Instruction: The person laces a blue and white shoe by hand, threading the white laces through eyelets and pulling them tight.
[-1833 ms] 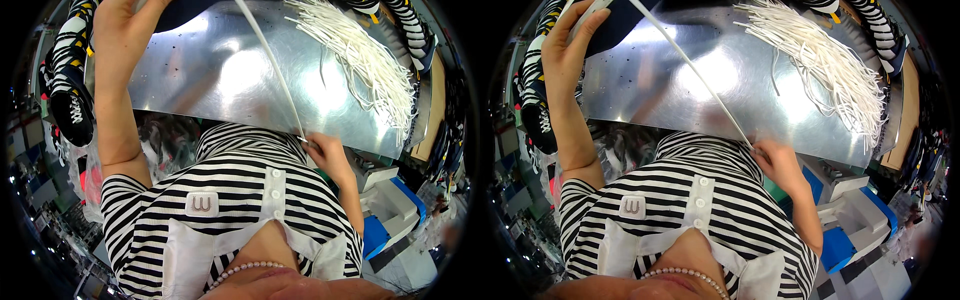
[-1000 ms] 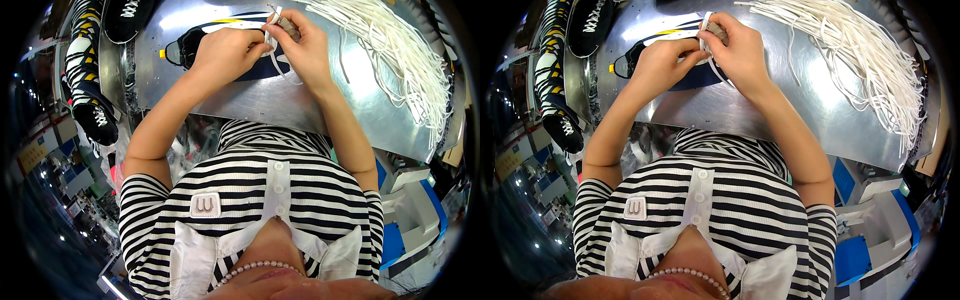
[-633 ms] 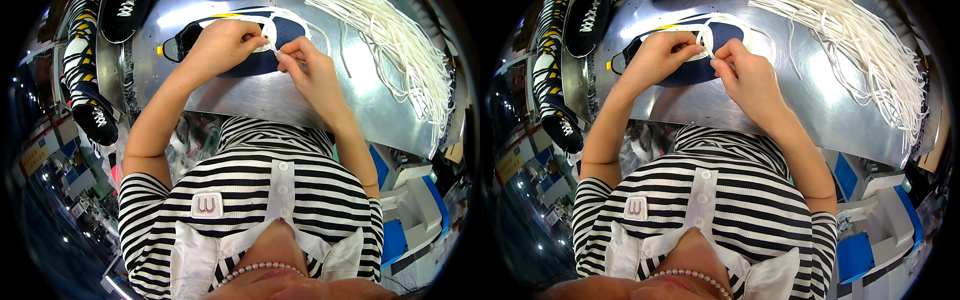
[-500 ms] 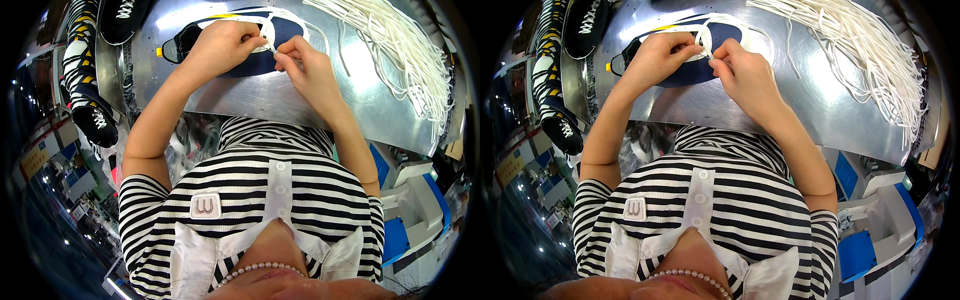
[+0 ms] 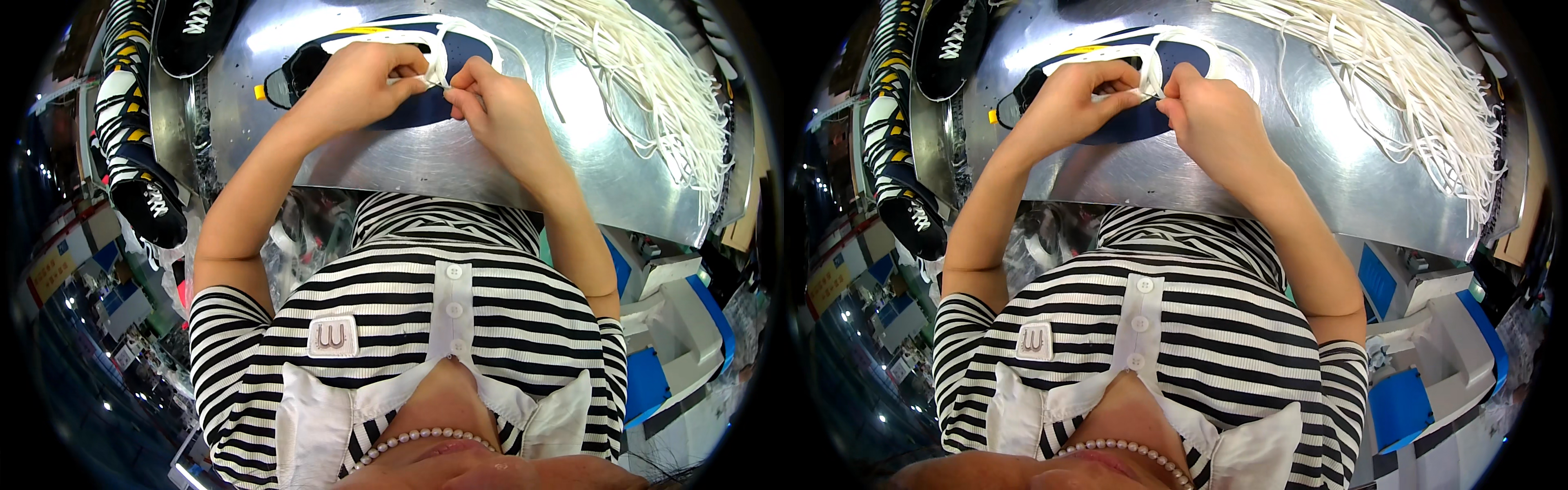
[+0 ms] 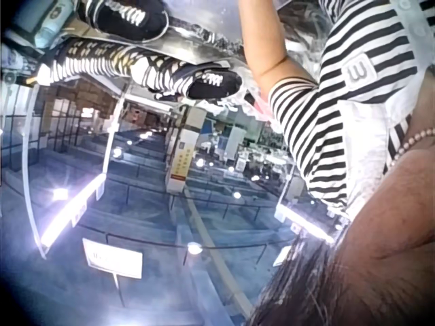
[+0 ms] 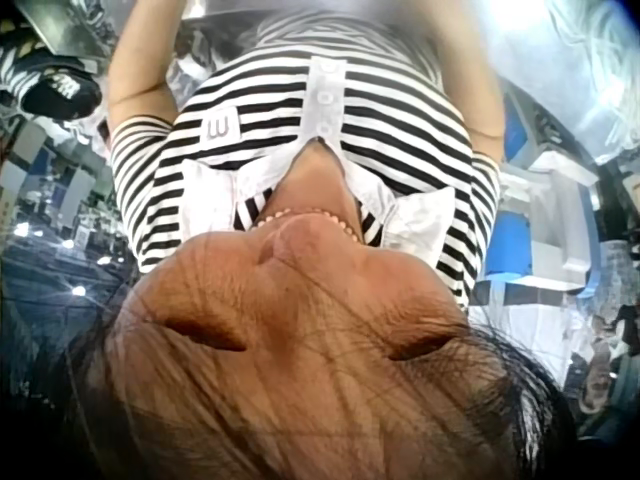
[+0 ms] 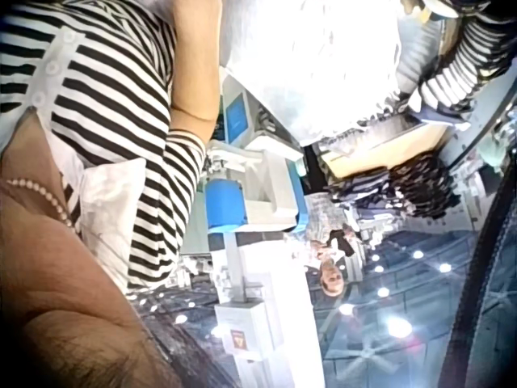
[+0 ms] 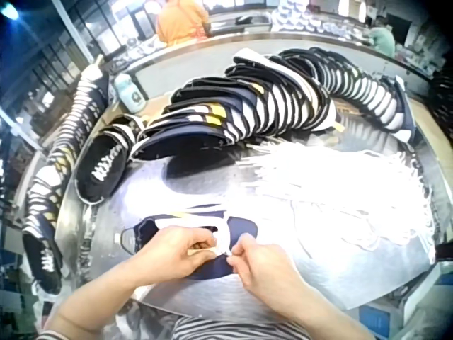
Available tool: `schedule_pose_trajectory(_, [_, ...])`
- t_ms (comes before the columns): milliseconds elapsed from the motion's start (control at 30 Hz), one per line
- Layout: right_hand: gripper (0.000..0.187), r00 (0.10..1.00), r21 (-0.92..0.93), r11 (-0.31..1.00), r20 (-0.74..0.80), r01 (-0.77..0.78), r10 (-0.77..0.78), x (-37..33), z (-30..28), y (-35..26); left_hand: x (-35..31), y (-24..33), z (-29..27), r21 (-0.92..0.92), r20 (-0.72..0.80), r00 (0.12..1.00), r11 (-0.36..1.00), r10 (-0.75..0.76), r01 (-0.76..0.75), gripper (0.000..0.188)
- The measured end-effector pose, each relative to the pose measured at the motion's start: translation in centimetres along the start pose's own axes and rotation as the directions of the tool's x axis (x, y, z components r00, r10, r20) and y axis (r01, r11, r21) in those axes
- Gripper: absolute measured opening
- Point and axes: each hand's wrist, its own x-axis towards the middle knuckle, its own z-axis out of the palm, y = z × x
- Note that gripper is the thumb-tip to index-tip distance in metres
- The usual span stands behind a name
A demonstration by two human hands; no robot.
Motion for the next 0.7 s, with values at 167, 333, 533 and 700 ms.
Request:
schedule_pose_trajectory(167, [0.016,0.993,-0.250,0.968,-0.096,0.038,-0.064,0.7,3.1,0.0,-1.3,0.9,2.5,0.098,-0.114,0.986,0.989,0.121,-0.110,0.021])
schedule_pose_trajectory(333, [0.018,0.998,-0.215,0.976,-0.048,0.037,-0.048,-1.8,0.8,-1.8,-3.2,1.5,2.1,0.315,-0.228,0.940,0.933,0.254,-0.176,0.016])
schedule_pose_trajectory(533, [0.026,0.982,0.011,0.999,-0.188,0.039,-0.036,-0.6,-8.6,-3.9,-6.1,-0.5,1.9,0.525,-0.284,0.759,0.757,0.586,-0.389,0.017])
schedule_pose_trajectory(700, [0.045,0.987,0.168,0.974,0.056,-0.155,0.148,3.4,-5.1,-1.2,-4.6,-0.9,0.2,0.296,-0.278,0.867,0.896,0.412,-0.331,0.021])
